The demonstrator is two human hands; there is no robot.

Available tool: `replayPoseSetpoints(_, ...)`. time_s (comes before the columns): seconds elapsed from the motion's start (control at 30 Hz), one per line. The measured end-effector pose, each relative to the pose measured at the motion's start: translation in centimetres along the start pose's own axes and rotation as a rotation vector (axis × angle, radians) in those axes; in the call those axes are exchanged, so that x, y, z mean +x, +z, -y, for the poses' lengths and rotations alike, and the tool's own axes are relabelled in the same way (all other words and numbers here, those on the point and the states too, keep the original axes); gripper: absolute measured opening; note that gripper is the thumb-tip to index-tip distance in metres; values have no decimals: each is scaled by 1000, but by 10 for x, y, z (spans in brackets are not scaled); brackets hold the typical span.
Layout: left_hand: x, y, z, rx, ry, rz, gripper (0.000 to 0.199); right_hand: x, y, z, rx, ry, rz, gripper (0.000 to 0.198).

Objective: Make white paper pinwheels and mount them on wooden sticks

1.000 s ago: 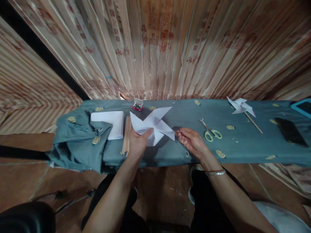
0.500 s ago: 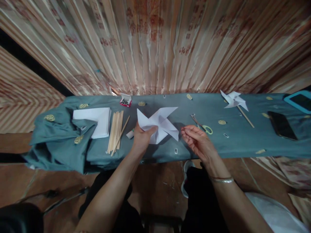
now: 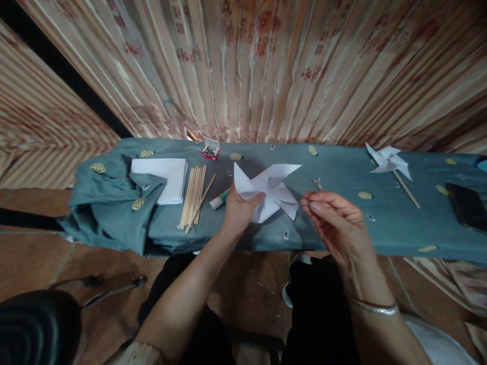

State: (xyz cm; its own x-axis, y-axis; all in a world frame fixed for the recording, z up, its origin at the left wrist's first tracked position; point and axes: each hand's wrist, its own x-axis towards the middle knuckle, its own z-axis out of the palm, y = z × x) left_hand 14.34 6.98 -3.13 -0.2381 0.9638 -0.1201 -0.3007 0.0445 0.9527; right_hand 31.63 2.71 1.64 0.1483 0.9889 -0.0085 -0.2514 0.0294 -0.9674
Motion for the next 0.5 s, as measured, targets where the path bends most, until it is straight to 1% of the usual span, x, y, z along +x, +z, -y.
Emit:
replayPoseSetpoints(0.07,4,-6,-3,21,32,-21,54,13,-13,-7,-13,-31,-65,17)
replayPoseSetpoints(0.13,7,-13,-6,33,65,-46,56,26,-25,-20,-45,-28,-117,19)
replayPoseSetpoints(0.23,11,-21,-11,40,87,-69,56,41,-36,-45,-185,4,-125,23)
replayPoseSetpoints(0.3,12,-24,-12,44,88,-81,57,46,-39,-61,-323,-12,-98,22)
replayPoseSetpoints(0.37,12,-26,-13,57,94,-91,61,47,-38,-71,-519,-66,-64,18)
replayPoseSetpoints(0.5,12,-29,-12,84,92,-92,65,43,-37,-78,-951,-268,43,12)
